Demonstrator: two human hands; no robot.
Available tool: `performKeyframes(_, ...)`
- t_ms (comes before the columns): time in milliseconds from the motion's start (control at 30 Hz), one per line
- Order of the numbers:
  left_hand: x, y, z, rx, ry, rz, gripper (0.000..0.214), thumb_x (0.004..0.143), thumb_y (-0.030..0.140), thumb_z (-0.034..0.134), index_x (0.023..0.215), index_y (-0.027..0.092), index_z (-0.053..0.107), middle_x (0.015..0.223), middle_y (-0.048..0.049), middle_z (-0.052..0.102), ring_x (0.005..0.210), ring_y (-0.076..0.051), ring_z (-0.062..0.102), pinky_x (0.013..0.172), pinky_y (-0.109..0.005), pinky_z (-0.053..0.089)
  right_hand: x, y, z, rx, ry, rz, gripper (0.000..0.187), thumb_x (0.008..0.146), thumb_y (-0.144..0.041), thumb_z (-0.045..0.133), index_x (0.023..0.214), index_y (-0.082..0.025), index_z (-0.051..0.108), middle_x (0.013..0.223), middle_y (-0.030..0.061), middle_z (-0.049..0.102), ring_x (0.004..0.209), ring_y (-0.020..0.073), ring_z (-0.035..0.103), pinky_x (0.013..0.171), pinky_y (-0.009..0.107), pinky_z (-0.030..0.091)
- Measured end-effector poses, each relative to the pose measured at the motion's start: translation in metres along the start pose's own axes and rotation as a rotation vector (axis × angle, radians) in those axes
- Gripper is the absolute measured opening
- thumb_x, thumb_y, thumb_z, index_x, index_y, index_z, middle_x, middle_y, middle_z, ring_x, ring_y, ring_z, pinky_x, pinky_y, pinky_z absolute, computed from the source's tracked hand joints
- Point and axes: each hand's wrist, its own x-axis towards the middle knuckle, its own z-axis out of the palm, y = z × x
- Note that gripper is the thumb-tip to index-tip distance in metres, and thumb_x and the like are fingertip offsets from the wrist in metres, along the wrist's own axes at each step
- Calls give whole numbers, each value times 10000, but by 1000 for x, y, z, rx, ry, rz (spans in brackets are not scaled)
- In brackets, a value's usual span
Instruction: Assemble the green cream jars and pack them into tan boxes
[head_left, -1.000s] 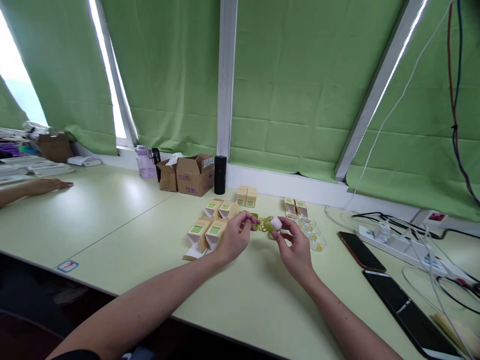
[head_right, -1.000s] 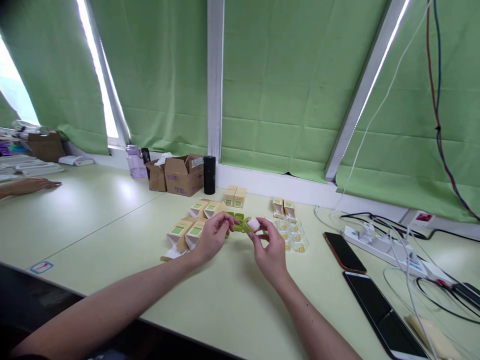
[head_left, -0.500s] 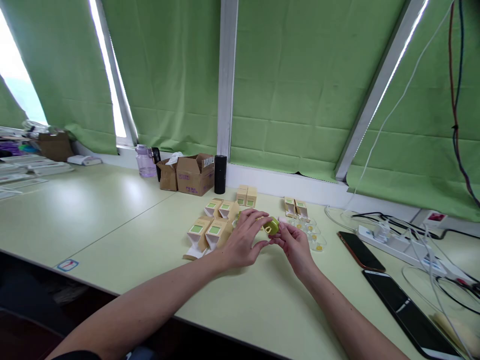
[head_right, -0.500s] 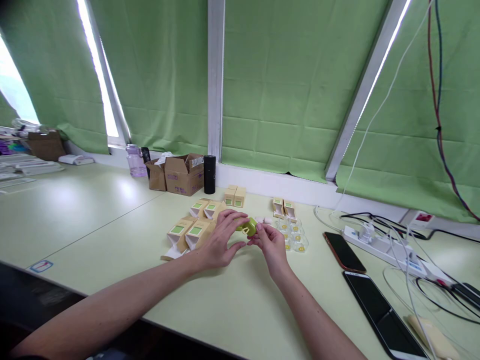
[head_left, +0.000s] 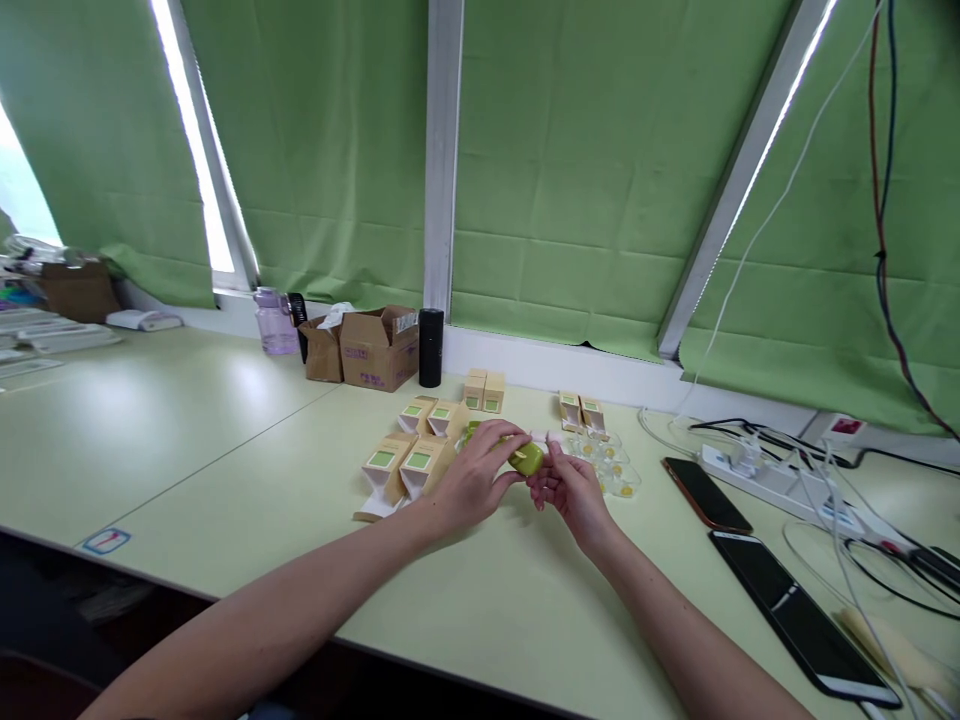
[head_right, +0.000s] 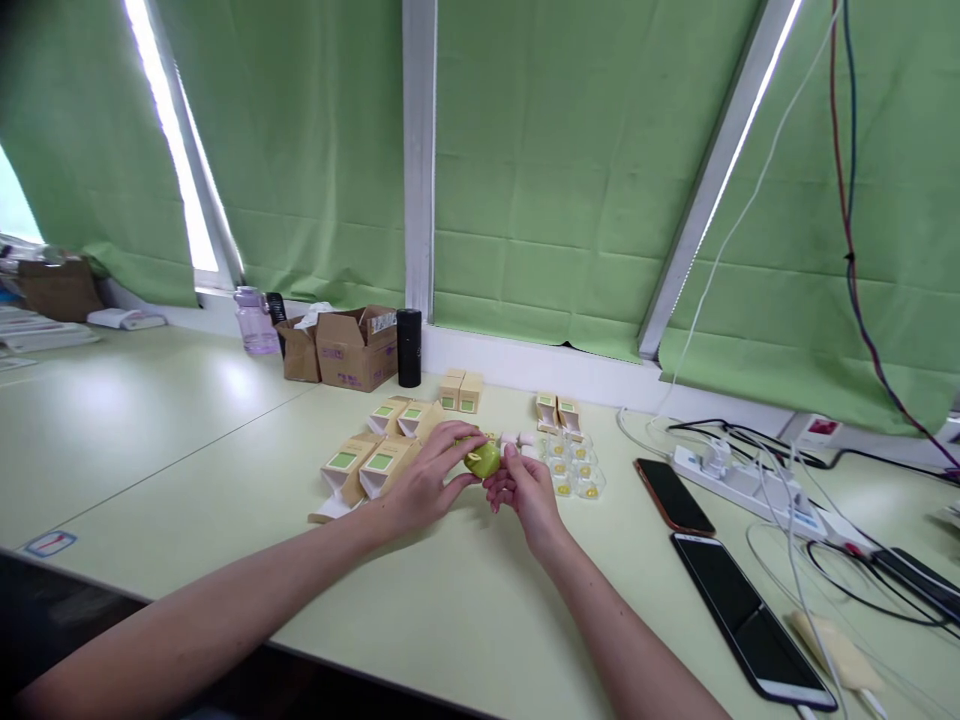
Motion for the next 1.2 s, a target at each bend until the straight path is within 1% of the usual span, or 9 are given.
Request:
performKeyframes(300, 6, 2, 0, -168, 19, -250, 409, 901, 236, 800, 1290, 224, 676, 1219, -103, 716, 1201, -288, 626, 1046, -481, 557, 2, -4, -9, -233, 10, -114, 678, 748, -854, 736, 705, -178, 709, 568, 28, 640, 488, 140, 538, 437, 242, 346)
performKeyframes(433, 9, 0, 2, -369, 49, -520, 389, 885, 324, 808, 1251, 225, 722, 1255, -93, 722, 1081, -249, 692, 954, -413, 593, 6, -19, -22, -728, 71, -280, 563, 886, -739, 609, 711, -221, 741, 593, 35, 658, 555, 180, 568, 548, 297, 416)
performKeyframes(533, 11, -5, 3, -533, 76, -667, 442, 870, 437, 822, 1247, 220, 744, 1203, -98, 762, 1044, -256, 715, 887, -381, 592, 8, -38, -41, -921, 187, -313, 232, 828, -450, 757, 709, -251, 750, 678, 43, 700, 663, 210, 586, 631, 318, 405)
performKeyframes(633, 13, -10, 3, -644, 108, -757, 548, 825, 570, 841, 1208, 185, 767, 1092, -105, 785, 935, -240, 711, 825, -355, 569, 7, -55, -62, -1558, 322, -275, 94, 837, -263, 709, 797, -253, 793, 830, 97, 762, 838, 265, 653, 725, 356, 412)
performKeyframes(733, 15, -13, 3, -720, 115, -812, 650, 782, 693, 830, 1146, 157, 782, 1006, -101, 786, 782, -190, 662, 753, -327, 538, 5, -61, -76, -1903, 252, -234, 74, 799, -214, 743, 812, -222, 815, 917, 165, 785, 1058, 361, 631, 869, 439, 407)
performKeyframes(833, 16, -13, 2, -803, 147, -837, 710, 710, 756, 849, 1068, 145, 789, 997, -107, 785, 783, -187, 652, 713, -303, 519, 3, -57, -78, -2047, 166, -179, 145, 756, -134, 735, 842, -199, 832, 1009, 202, 777, 1102, 375, 599, 903, 458, 378)
performKeyframes(933, 17, -12, 2, -879, 190, -848, 722, 655, 754, 885, 1026, 142, 790, 1030, -121, 789, 812, -188, 653, 711, -289, 514, 3, -51, -75, -2022, 93, -147, 199, 753, -68, 694, 809, -208, 822, 1003, 182, 765, 1092, 361, 592, 897, 448, 373)
performKeyframes(1033, 18, -11, 1, -917, 212, -837, 682, 666, 723, 900, 1007, 143, 788, 1003, -115, 787, 808, -181, 652, 706, -278, 508, 5, -52, -72, -1824, 58, -164, 187, 756, -80, 699, 778, -238, 797, 1025, 136, 754, 1124, 358, 589, 927, 454, 395)
performKeyframes(1200, 16, -13, 1, -937, 245, -838, 632, 712, 703, 886, 986, 143, 780, 954, -92, 767, 788, -161, 643, 724, -276, 520, 8, -59, -65, -1018, -97, -247, 79, 807, -282, 748, 772, -231, 698, 1080, 85, 763, 1147, 316, 649, 905, 416, 502)
